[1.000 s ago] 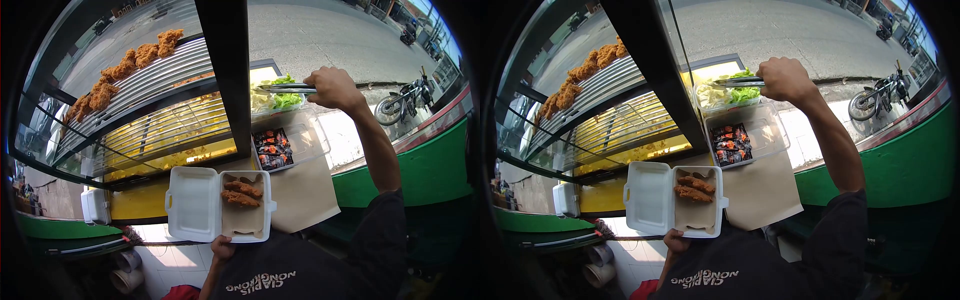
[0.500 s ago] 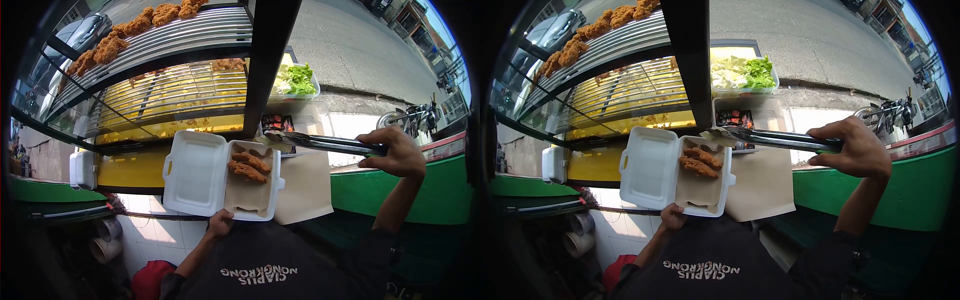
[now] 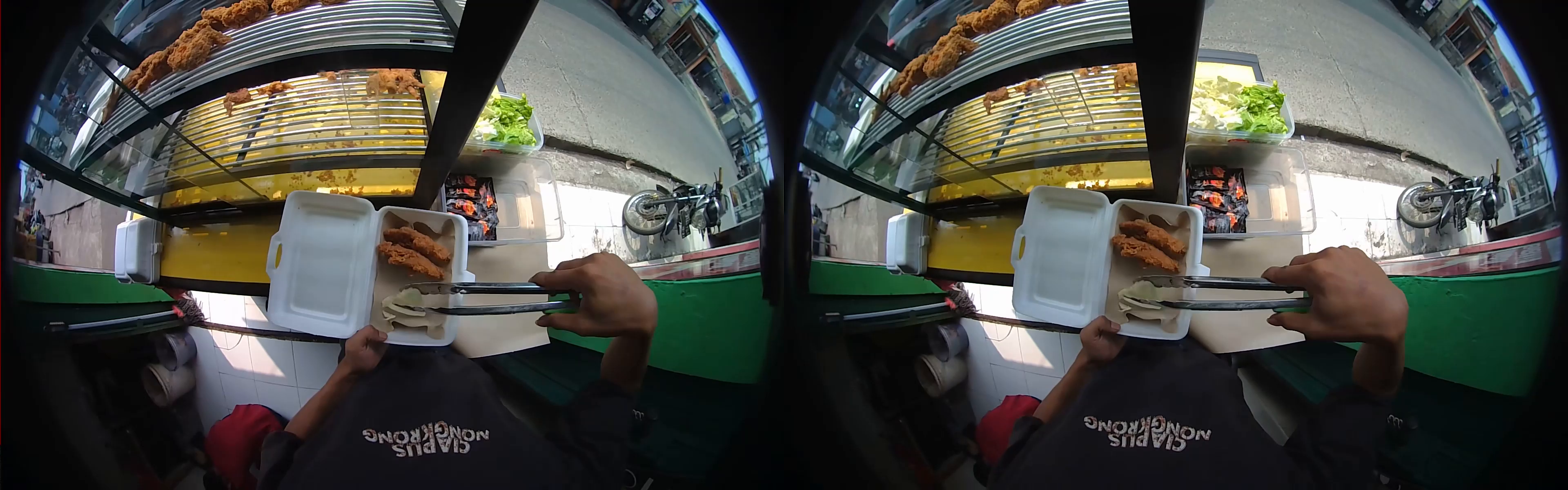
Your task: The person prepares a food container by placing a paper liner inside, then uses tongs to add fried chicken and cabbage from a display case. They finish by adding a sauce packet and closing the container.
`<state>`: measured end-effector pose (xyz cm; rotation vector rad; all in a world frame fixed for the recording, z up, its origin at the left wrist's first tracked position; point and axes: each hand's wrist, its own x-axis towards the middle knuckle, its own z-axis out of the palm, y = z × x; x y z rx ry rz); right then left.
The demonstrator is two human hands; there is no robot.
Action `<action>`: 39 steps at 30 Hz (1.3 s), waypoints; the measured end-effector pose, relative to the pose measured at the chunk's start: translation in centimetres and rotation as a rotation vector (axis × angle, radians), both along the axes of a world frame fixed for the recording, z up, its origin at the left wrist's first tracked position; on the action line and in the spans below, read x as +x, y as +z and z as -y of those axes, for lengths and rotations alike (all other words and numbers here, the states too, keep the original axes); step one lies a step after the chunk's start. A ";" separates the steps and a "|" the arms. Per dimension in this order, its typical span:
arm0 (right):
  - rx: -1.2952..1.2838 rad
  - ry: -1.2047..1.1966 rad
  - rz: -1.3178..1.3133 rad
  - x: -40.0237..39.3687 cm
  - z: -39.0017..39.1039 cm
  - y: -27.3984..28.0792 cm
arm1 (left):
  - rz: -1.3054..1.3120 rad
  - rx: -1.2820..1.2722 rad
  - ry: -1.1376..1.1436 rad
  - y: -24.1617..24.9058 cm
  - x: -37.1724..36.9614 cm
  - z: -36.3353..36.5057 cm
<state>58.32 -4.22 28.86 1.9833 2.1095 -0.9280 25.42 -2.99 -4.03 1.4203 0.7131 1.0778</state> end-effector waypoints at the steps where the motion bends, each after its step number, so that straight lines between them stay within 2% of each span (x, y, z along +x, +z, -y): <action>1: 0.027 -0.001 0.002 0.2 0.1 0.5 | 0.002 -0.002 0.007 0.0 -0.1 0.1; 4: 0.099 -0.018 -0.012 1.4 0.5 1.1 | -0.005 0.063 0.024 1.7 -0.1 -0.2; 6: 0.091 -0.094 -0.028 1.5 0.2 2.3 | -0.187 0.163 -0.111 4.1 -0.7 -0.7; 8: 0.117 -0.125 -0.011 2.1 0.1 3.3 | -0.094 0.110 -0.040 0.8 -0.6 0.1; 9: 0.137 -0.155 -0.003 2.6 0.3 3.7 | -0.009 0.050 0.030 1.1 0.0 -0.2; 10: 0.198 -0.157 -0.025 3.2 0.5 3.7 | -0.124 0.209 0.037 2.9 -0.2 -0.6; 11: 0.208 -0.167 -0.019 3.8 0.6 3.9 | -0.117 0.218 0.028 2.6 0.0 -0.9; 13: 0.291 -0.376 -0.009 5.0 0.8 4.4 | -0.021 0.137 0.050 1.2 0.0 -0.4; 15: 0.344 -0.431 0.186 5.5 -0.1 5.4 | 0.026 0.107 0.049 0.1 -0.3 -0.1; 18: 0.503 -0.422 0.313 7.5 -2.8 3.1 | 0.174 -0.562 0.035 -1.8 -0.9 -0.2; 19: 0.535 -0.381 0.358 7.9 -4.2 2.2 | 0.163 -0.552 0.015 -3.0 -1.3 -0.2; 21: 0.307 -0.435 0.421 7.1 -7.4 2.0 | 0.132 -0.595 0.017 -4.6 -2.2 -0.5; 23: 0.321 -0.388 0.518 7.3 -9.7 0.1 | 0.160 -0.630 -0.006 -3.4 -2.7 -1.0; 25: 0.282 -0.360 0.534 6.9 -11.8 -0.6 | -0.143 -0.311 -0.160 -2.2 -3.4 -1.2; 26: 0.285 -0.371 0.529 6.8 -12.6 -1.0 | -0.029 -0.632 -0.026 -1.7 -2.2 -1.0; 30: 0.262 -0.360 0.518 6.6 -14.4 -1.0 | 0.030 -0.685 0.030 -2.3 -2.2 -1.0; 32: 0.290 -0.328 0.546 6.2 -14.6 -0.6 | 0.189 -0.612 0.021 -3.6 -2.5 -0.9; 35: 0.322 -0.309 0.578 6.3 -14.5 -0.3 | 0.087 -0.476 0.021 -4.4 -2.7 -0.7; 36: 0.319 -0.302 0.579 6.5 -14.5 -0.4 | 0.090 -0.481 0.025 -4.0 -2.7 -0.6; 38: 0.294 -0.345 0.576 6.9 -14.6 -0.5 | -0.135 -0.559 -0.036 -3.2 -2.8 -0.6; 39: 0.294 -0.336 0.579 7.1 -14.5 -0.3 | -0.128 -0.563 -0.029 -2.8 -2.6 -0.5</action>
